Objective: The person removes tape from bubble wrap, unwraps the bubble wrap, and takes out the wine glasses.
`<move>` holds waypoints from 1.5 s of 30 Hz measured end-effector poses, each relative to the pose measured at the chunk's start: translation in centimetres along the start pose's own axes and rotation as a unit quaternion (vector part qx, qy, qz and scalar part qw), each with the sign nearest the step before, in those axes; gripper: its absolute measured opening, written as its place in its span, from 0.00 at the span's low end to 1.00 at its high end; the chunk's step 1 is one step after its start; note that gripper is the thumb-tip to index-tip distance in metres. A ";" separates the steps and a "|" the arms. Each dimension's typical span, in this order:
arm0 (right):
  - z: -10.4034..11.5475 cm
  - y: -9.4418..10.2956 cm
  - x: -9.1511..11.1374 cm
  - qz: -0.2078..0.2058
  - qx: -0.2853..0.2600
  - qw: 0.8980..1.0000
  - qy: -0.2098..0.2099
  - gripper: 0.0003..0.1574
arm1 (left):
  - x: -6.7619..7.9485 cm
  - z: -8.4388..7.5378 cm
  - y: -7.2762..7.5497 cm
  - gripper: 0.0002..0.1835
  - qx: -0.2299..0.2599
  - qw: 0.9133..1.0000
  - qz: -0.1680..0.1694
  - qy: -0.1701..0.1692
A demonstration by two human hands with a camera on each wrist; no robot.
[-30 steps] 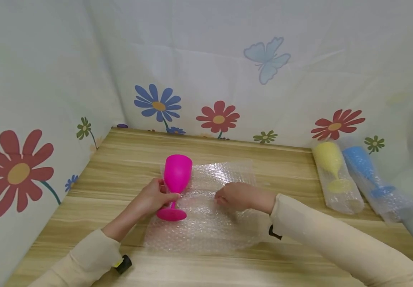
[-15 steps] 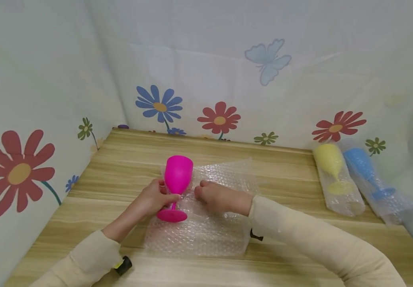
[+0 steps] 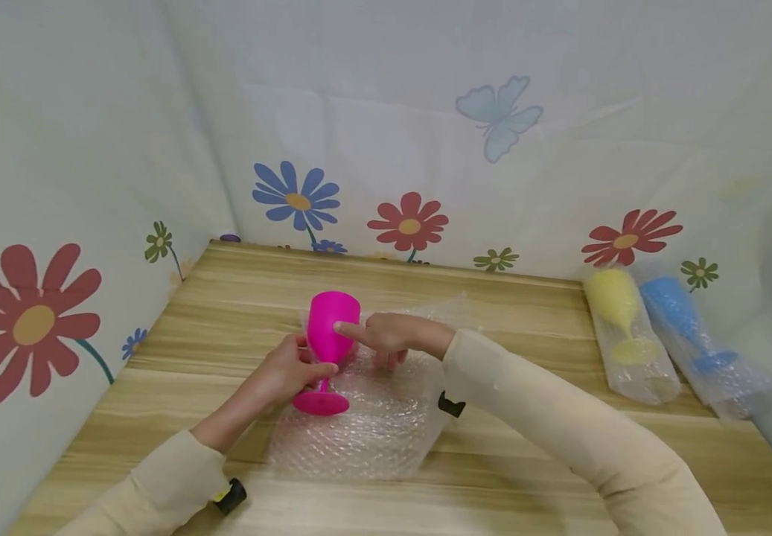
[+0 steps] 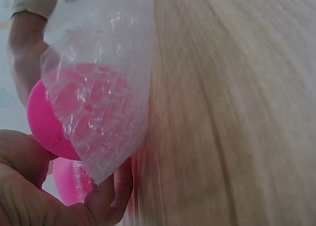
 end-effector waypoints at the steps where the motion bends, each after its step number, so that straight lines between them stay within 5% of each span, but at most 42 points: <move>1: 0.2 -0.1 -0.2 0.000 -0.003 1.000 -0.006 0.49 | 0.0 0.1 0.0 0.37 0.002 1.000 -0.001 -0.002; 10: 1.1 -0.4 -2.2 -0.030 -0.032 0.997 -0.056 0.54 | 0.0 0.4 0.0 0.39 0.006 1.000 0.001 -0.016; 18: 1.6 -0.2 -2.4 -0.056 -0.093 0.994 0.000 0.42 | 0.3 0.7 0.6 0.39 0.055 0.997 0.057 -0.021; 26: 0.7 -0.6 -2.8 -0.033 -0.213 0.976 0.015 0.39 | 0.4 1.0 1.1 0.33 0.077 0.994 0.070 -0.028; 35: -0.2 -1.5 -3.1 -0.003 -0.350 0.937 0.002 0.40 | 0.3 0.8 1.9 0.36 0.069 0.996 0.027 -0.051; 40: -0.8 -1.7 -2.9 -0.024 -0.354 0.935 0.005 0.40 | 0.2 1.2 2.2 0.19 0.009 0.998 -0.033 -0.048; 45: -1.3 -1.9 -2.6 -0.036 -0.371 0.927 0.036 0.39 | 0.2 0.8 2.3 0.08 -0.069 0.994 -0.033 -0.072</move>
Point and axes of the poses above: each hand's wrist, its own x-axis away from the middle knuckle, its own y-axis out of the back of the hand, z = x × y, the point moved 7 cm from there along -x, towards the middle knuckle, and after that the axes turned 4 degrees about -y, right-handed, at the moved point
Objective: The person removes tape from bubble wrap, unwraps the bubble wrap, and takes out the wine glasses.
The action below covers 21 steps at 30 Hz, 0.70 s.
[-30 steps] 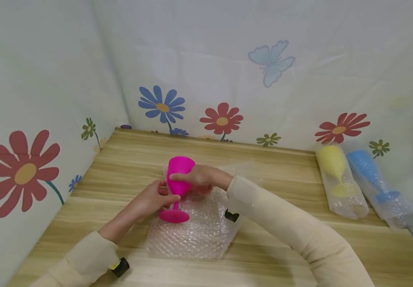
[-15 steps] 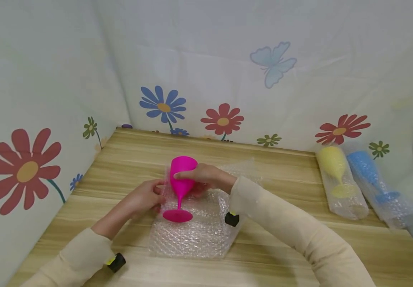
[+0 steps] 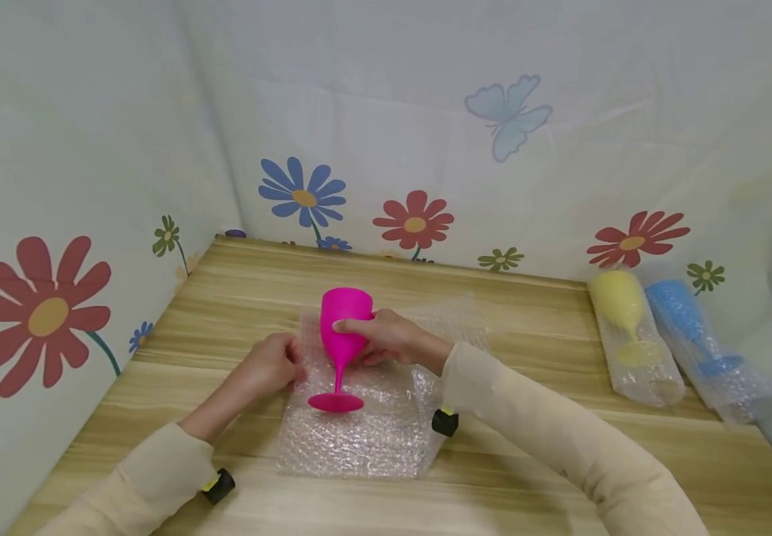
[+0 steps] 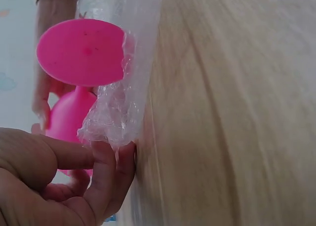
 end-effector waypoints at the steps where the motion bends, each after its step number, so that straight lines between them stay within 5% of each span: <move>1: 0.0 0.0 0.1 0.005 -0.006 1.000 0.010 0.39 | 0.0 -0.2 0.0 0.06 -0.007 1.000 0.005 -0.005; 13: -0.5 0.1 1.0 0.063 -0.075 0.990 0.100 0.35 | 0.1 -1.6 -0.5 0.09 -0.075 0.993 0.087 -0.020; 18: -1.0 0.6 1.8 0.068 -0.089 0.987 0.117 0.37 | 0.4 -1.7 -0.8 0.21 -0.061 0.988 0.145 0.005; 21: -1.1 1.0 2.6 0.053 -0.070 0.987 0.134 0.38 | 0.3 -1.9 -0.8 0.26 -0.075 0.986 0.152 -0.001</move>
Point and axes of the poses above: each hand's wrist, its own x-axis away from the middle knuckle, its own y-axis out of the back of the hand, z = x × y, the point moved 7 cm from there along -x, towards the middle knuckle, and after that the axes turned 4 degrees about -y, right-handed, at the moved point
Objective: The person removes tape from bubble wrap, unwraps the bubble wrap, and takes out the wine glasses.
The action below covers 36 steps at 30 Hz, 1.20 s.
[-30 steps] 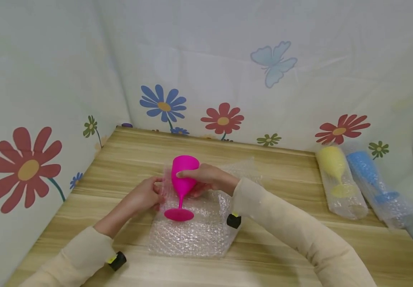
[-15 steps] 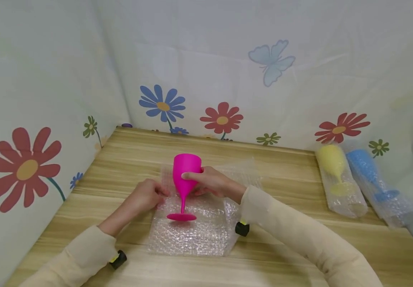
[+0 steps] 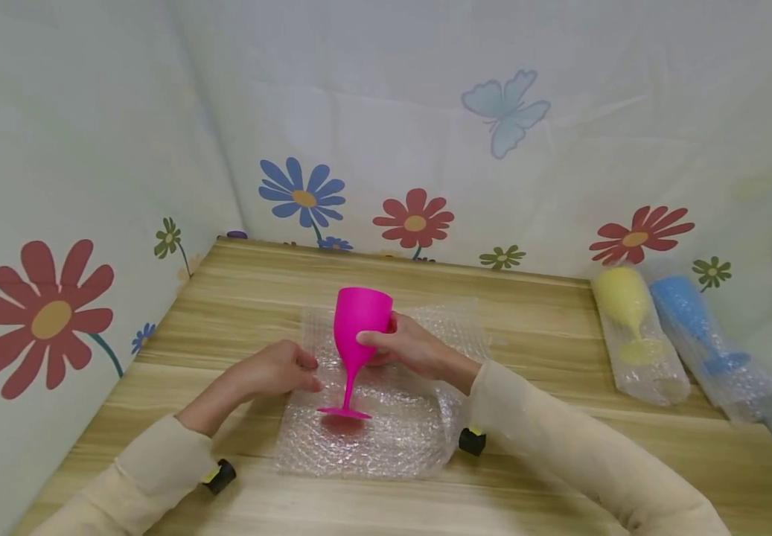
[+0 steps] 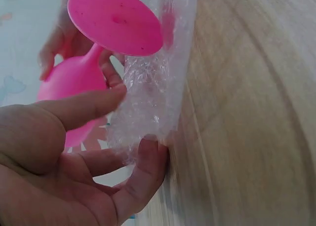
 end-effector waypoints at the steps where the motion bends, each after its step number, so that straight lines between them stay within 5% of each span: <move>1: 0.1 0.1 0.4 -0.006 0.009 1.000 0.006 0.39 | -0.1 -0.1 0.0 0.27 -0.009 1.000 -0.001 -0.007; 9: 1.1 -0.2 3.6 -0.033 0.040 0.997 0.056 0.43 | -0.3 -1.3 -0.1 0.24 -0.055 0.995 -0.050 -0.061; 14: 2.3 -1.7 5.8 -0.001 0.031 0.995 0.092 0.49 | -0.3 -1.6 -0.1 0.23 -0.095 0.989 -0.074 -0.088; 23: 3.3 -4.5 9.0 0.015 0.095 0.980 0.172 0.56 | -0.4 -1.0 -0.4 0.24 -0.111 0.984 -0.116 -0.073; 36: 2.7 -5.9 11.4 -0.010 0.142 0.962 0.232 0.57 | -0.9 -1.2 -0.9 0.26 -0.118 0.985 -0.106 -0.066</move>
Point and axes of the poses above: each hand's wrist, its own x-axis away from the middle knuckle, its own y-axis out of the back of the hand, z = x × y, the point moved 7 cm from there along -x, towards the middle knuckle, and after that the axes turned 4 degrees about -y, right-handed, at the moved point
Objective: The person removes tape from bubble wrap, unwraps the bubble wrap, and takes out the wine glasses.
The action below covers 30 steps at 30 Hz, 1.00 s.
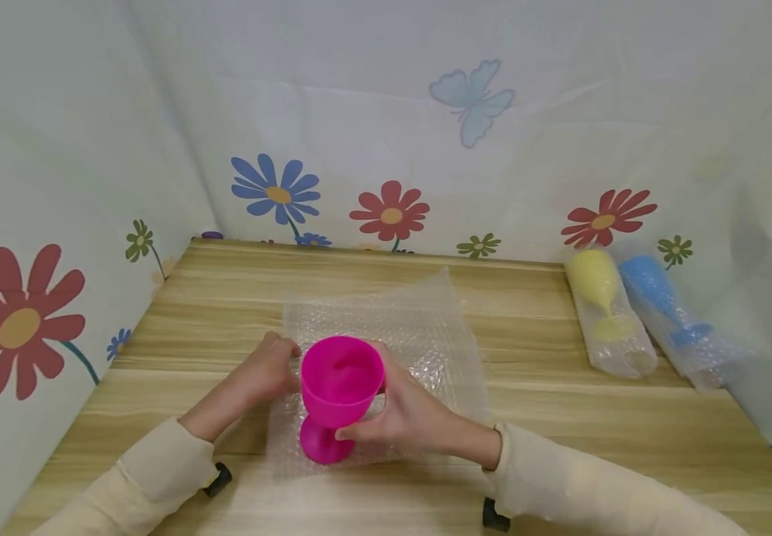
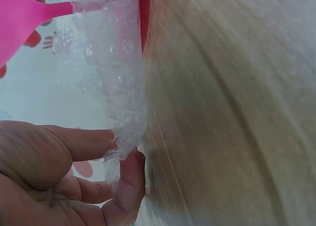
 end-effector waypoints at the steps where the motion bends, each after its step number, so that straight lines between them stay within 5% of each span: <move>1: 0.0 -0.1 0.0 0.004 -0.001 1.000 0.003 0.57 | 0.0 0.0 0.0 0.26 -0.003 1.000 0.000 -0.002; 15: 0.4 1.0 -0.5 0.011 -0.038 0.998 -0.055 0.53 | -0.1 -0.2 0.1 0.27 -0.006 1.000 0.003 0.010; 30: 1.0 8.7 -0.6 -0.087 -0.015 0.995 -0.042 0.54 | 0.1 -1.0 0.3 0.22 -0.023 1.000 0.015 0.000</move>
Point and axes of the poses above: each hand's wrist, its own x-axis away from the middle knuckle, its own y-axis out of the back of the hand, z = x × y, the point moved 7 cm from there along -x, towards the middle knuckle, and after that the axes turned 4 degrees about -y, right-handed, at the moved point
